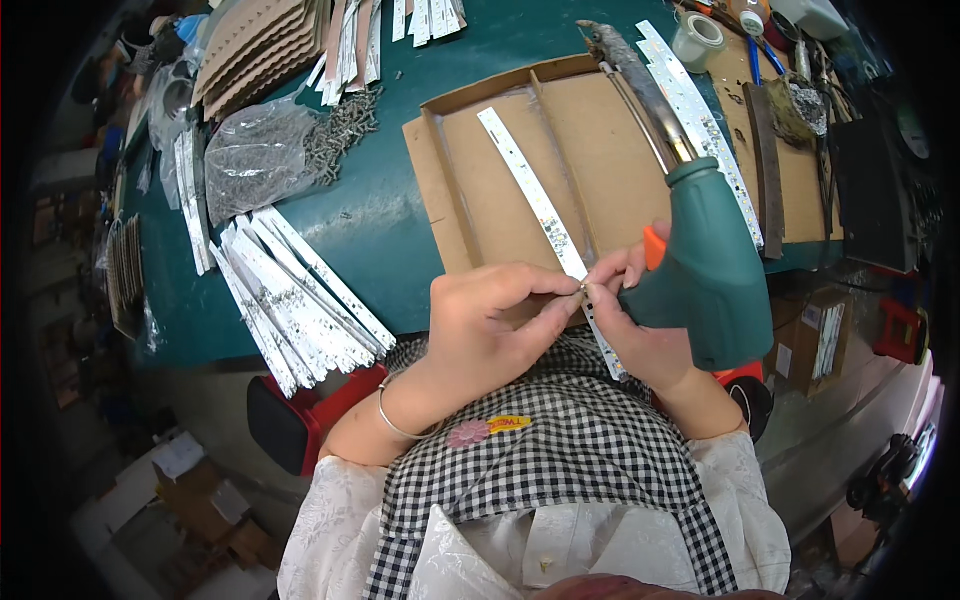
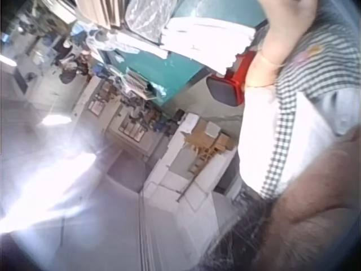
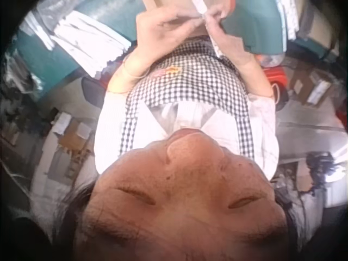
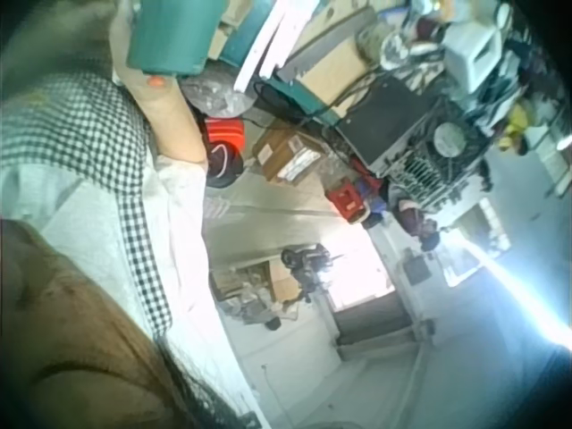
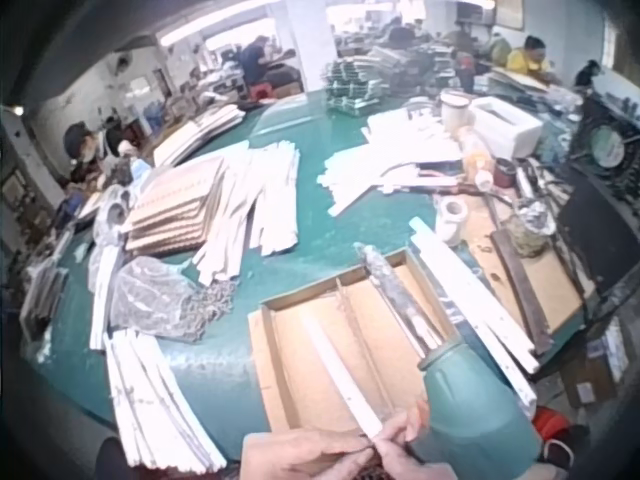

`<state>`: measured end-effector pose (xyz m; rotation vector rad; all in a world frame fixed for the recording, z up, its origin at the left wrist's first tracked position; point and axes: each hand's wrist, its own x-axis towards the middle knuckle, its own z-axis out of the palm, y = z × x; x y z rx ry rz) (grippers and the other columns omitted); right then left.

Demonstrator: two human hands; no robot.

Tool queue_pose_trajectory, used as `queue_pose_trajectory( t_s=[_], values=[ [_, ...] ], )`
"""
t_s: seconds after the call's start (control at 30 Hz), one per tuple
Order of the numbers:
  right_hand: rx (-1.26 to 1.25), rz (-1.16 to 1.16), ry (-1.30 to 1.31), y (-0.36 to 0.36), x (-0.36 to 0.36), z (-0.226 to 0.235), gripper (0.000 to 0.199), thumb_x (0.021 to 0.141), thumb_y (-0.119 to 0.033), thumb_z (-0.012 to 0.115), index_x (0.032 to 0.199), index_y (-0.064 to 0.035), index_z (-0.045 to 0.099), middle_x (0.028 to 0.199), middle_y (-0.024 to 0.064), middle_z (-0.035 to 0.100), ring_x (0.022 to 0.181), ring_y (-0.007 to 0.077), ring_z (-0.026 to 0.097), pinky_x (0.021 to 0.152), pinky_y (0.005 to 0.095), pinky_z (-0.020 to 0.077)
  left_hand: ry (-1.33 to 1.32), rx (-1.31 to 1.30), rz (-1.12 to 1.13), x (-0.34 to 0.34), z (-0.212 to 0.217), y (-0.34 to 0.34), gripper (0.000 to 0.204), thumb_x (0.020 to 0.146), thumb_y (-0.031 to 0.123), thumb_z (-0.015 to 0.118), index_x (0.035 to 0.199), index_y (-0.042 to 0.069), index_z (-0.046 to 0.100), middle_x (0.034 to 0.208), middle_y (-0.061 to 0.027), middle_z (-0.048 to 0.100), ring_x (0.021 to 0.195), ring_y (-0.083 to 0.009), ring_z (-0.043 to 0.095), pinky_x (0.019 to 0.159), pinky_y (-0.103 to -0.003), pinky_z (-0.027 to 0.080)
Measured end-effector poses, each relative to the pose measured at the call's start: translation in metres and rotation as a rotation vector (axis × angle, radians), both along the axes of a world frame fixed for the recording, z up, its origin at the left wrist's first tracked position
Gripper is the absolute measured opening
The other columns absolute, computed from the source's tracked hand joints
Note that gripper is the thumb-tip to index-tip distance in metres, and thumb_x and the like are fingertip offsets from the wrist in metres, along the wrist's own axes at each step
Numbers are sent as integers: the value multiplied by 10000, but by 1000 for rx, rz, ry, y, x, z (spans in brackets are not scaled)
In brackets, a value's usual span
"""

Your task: The person uses a soldering iron to attach small components to LED strips on a workbench. They then gather the finished strips, align them, and wrap the bundle in clear plastic film.

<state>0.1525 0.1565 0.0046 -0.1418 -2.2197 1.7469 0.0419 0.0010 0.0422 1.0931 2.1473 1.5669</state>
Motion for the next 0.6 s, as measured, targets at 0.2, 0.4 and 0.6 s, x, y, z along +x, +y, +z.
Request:
queue_pose_trajectory(
  t_s=[0.2, 0.4, 0.6],
  values=[
    [0, -28, -119, 0, 3, -2, 724, 820, 152, 640, 1421, -8, 269, 941, 75, 517, 870, 151, 607, 753, 268, 519, -12, -26, 13, -9, -2, -1, 99, 733, -43, 764, 814, -2, 726, 826, -99, 743, 715, -169, 715, 651, -245, 546],
    [-154, -102, -5, 8, 3, -2, 699, 837, 157, 626, 1447, 16, 314, 914, 53, 503, 878, 157, 614, 805, 296, 516, 448, -231, 181, -35, -25, 3, 139, 676, -7, 766, 788, 72, 742, 781, -30, 704, 763, -171, 657, 757, -319, 452],
    [-129, -81, -118, 12, 21, -26, 602, 864, 138, 607, 1399, 10, 361, 945, 75, 540, 898, 153, 619, 808, 289, 514, 438, -265, 174, -36, -36, 9, 153, 679, 38, 783, 811, 112, 765, 778, 2, 679, 773, -143, 621, 853, -334, 369]
  ],
)
